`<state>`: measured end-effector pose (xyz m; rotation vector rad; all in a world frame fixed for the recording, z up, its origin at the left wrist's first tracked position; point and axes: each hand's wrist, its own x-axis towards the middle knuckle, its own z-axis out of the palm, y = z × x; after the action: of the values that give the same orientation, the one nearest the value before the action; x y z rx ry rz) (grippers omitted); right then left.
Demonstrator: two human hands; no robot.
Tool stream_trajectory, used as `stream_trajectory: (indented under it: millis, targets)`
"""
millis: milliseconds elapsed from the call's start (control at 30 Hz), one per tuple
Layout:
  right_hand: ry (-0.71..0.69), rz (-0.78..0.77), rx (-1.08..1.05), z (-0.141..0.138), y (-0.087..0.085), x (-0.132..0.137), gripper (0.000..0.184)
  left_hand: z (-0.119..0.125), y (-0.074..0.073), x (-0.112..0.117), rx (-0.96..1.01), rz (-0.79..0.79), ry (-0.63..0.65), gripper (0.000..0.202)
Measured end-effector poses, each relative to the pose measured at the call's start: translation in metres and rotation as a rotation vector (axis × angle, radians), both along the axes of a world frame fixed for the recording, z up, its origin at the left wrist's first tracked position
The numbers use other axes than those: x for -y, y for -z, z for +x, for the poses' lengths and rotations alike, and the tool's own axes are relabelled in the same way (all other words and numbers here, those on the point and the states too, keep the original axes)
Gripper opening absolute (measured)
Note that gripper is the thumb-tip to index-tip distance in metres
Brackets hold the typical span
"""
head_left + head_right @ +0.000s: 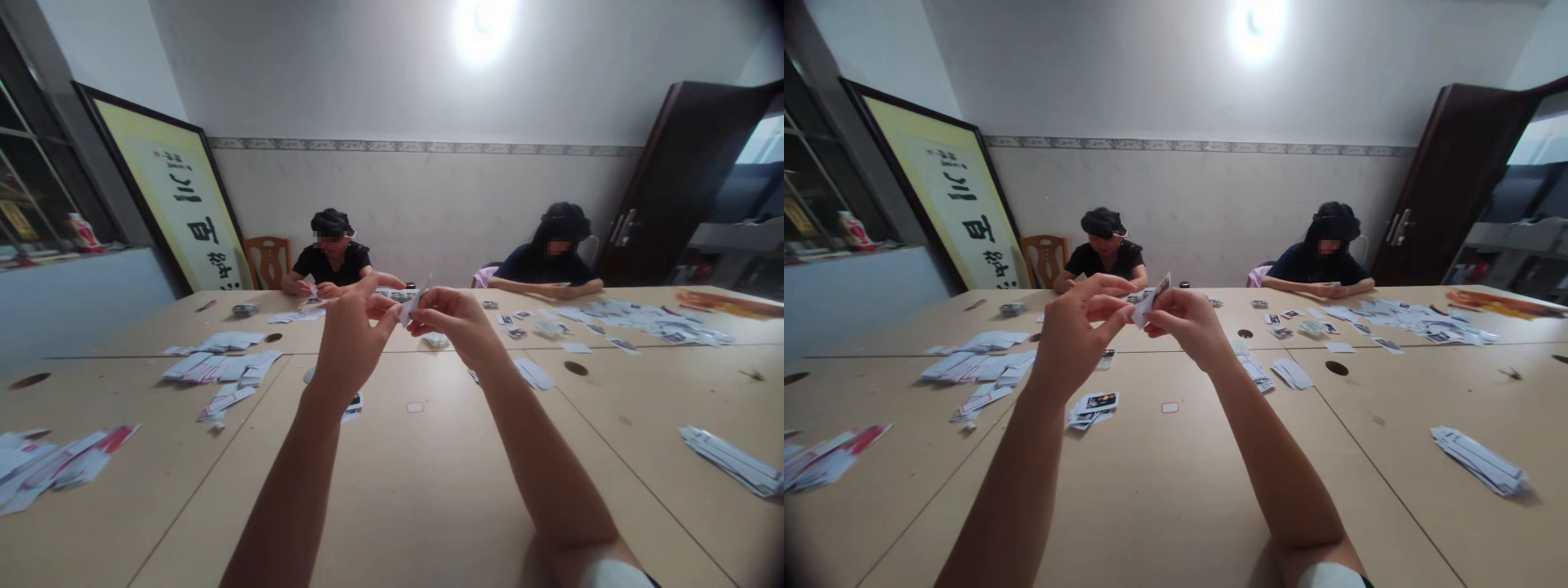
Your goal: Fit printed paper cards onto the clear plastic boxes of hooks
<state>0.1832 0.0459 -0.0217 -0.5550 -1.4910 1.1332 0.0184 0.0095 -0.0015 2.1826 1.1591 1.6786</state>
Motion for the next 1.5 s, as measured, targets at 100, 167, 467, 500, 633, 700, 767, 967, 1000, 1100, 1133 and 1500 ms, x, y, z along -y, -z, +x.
stream_trajectory:
  millis: [100, 167, 467, 500, 633, 700, 767, 967, 1000, 1100, 1133, 1500]
  targets:
    - [-0.004, -0.027, 0.002, 0.0, 0.0, 0.0, 0.02, 0.001, 0.0, 0.001, -0.017, 0.023, -0.033, 0.022]
    - [-0.004, -0.041, 0.019, 0.0, 0.0, 0.0, 0.021, 0.002, 0.0, 0.002, -0.03, 0.027, -0.044, 0.022]
    - [-0.053, -0.02, 0.096, 0.002, 0.003, -0.004, 0.017, 0.001, 0.001, 0.0, -0.082, 0.034, -0.065, 0.025]
    - [-0.059, -0.016, 0.092, 0.003, 0.003, -0.004, 0.017, 0.0, 0.001, 0.0, -0.079, 0.031, -0.066, 0.025]
    - [-0.063, -0.015, 0.086, 0.002, 0.002, -0.003, 0.016, -0.002, 0.0, -0.001, -0.063, 0.014, -0.059, 0.023]
    - [-0.059, -0.013, 0.092, 0.002, 0.002, -0.002, 0.017, -0.002, -0.001, -0.001, -0.056, 0.016, -0.056, 0.022]
    - [-0.054, -0.015, 0.097, 0.001, 0.002, -0.001, 0.019, -0.002, -0.001, -0.001, -0.05, 0.026, -0.059, 0.021]
    - [0.038, 0.055, 0.147, 0.009, 0.002, -0.005, 0.034, -0.008, -0.002, -0.002, -0.016, 0.025, -0.027, 0.02]
    - [0.122, 0.1, 0.145, 0.012, 0.001, -0.006, 0.037, -0.01, -0.003, -0.002, -0.002, 0.019, -0.004, 0.02]
    - [0.366, 0.21, 0.114, 0.024, -0.002, -0.009, 0.034, -0.017, -0.005, -0.004, 0.028, -0.008, 0.05, 0.019]
    - [0.374, 0.211, 0.121, 0.028, -0.003, -0.009, 0.032, -0.019, -0.006, -0.004, 0.038, -0.014, 0.056, 0.019]
    - [0.202, 0.118, 0.108, 0.023, -0.006, 0.003, 0.023, -0.009, -0.003, 0.004, -0.039, 0.336, -0.356, 0.013]
